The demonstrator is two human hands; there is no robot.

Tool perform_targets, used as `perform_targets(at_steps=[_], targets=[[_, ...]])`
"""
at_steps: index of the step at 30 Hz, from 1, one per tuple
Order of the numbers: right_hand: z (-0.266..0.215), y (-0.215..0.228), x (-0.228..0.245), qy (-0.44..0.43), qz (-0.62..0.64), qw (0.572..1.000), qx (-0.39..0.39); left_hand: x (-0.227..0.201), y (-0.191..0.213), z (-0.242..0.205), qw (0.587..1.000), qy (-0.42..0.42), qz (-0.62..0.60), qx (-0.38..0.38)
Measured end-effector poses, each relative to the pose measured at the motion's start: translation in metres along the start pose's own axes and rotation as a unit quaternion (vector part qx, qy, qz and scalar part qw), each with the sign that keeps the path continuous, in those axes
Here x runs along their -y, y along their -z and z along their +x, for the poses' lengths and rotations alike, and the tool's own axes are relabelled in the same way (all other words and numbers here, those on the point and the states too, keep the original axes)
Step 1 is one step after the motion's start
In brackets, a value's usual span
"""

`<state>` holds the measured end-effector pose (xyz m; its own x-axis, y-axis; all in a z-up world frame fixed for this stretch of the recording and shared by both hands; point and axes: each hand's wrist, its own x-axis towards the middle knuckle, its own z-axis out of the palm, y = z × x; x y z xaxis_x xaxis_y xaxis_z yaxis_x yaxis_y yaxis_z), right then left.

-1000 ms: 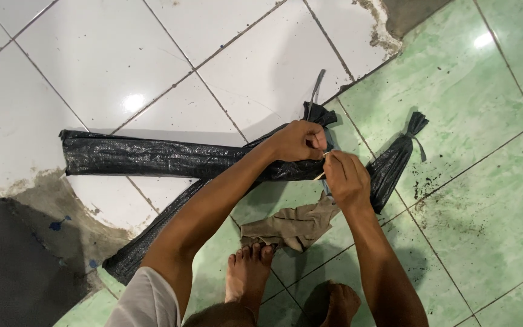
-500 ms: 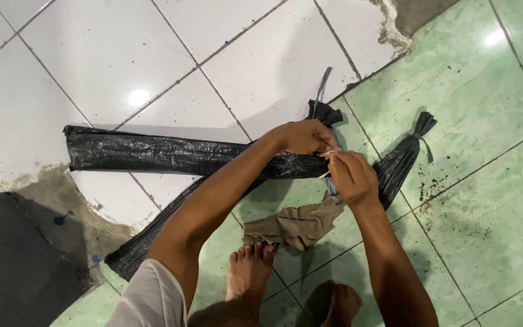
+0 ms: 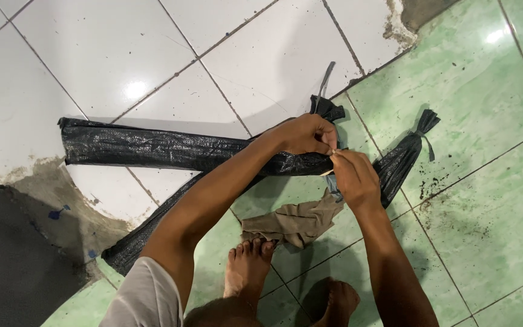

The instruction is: The person organizes several tent poles by hand and places them into long black protective sleeves.

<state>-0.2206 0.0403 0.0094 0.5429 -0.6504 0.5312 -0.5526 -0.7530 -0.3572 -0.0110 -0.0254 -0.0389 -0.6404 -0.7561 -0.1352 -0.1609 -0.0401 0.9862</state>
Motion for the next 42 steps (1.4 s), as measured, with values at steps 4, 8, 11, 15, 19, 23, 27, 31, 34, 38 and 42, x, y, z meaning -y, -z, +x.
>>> perform_targets(at_steps=[4, 8, 11, 15, 19, 23, 27, 31, 34, 38, 42], targets=[[0.010, 0.008, 0.009, 0.058, -0.046, 0.997, 0.016, -0.002, -0.004, -0.004, 0.999, 0.019, 0.019, -0.035], [0.003, 0.003, 0.003, 0.069, -0.072, 0.994, 0.032, 0.002, -0.004, -0.006, 0.999, 0.003, 0.022, -0.048], [-0.011, -0.005, 0.000, 0.051, -0.073, 0.995, 0.034, 0.012, -0.003, -0.003, 0.999, 0.005, 0.000, -0.044], [-0.027, -0.011, 0.019, -0.217, 0.109, 0.968, -0.057, 0.010, -0.005, -0.007, 0.996, 0.053, -0.035, -0.057], [-0.030, -0.016, 0.034, -0.413, 0.326, 0.836, -0.153, 0.006, -0.016, -0.023, 0.995, 0.030, -0.061, -0.069], [-0.043, -0.042, 0.034, -0.493, 0.398, 0.740, -0.225, 0.007, -0.025, -0.034, 0.987, -0.035, -0.148, -0.058], [-0.039, -0.049, 0.035, -0.493, 0.386, 0.737, -0.254, -0.003, -0.024, -0.033, 0.994, -0.039, -0.085, -0.051], [-0.041, -0.046, 0.031, -0.513, 0.443, 0.689, -0.256, -0.008, -0.025, -0.035, 0.995, -0.004, -0.054, -0.089], [-0.044, -0.046, 0.027, -0.504, 0.461, 0.690, -0.239, 0.003, -0.026, -0.032, 0.993, -0.010, -0.052, -0.105], [-0.047, -0.043, 0.022, -0.499, 0.475, 0.695, -0.209, 0.006, -0.029, -0.028, 0.994, 0.007, -0.031, -0.104], [-0.038, -0.033, 0.030, -0.482, 0.434, 0.737, -0.189, -0.002, -0.028, -0.030, 0.992, 0.025, -0.018, -0.124]])
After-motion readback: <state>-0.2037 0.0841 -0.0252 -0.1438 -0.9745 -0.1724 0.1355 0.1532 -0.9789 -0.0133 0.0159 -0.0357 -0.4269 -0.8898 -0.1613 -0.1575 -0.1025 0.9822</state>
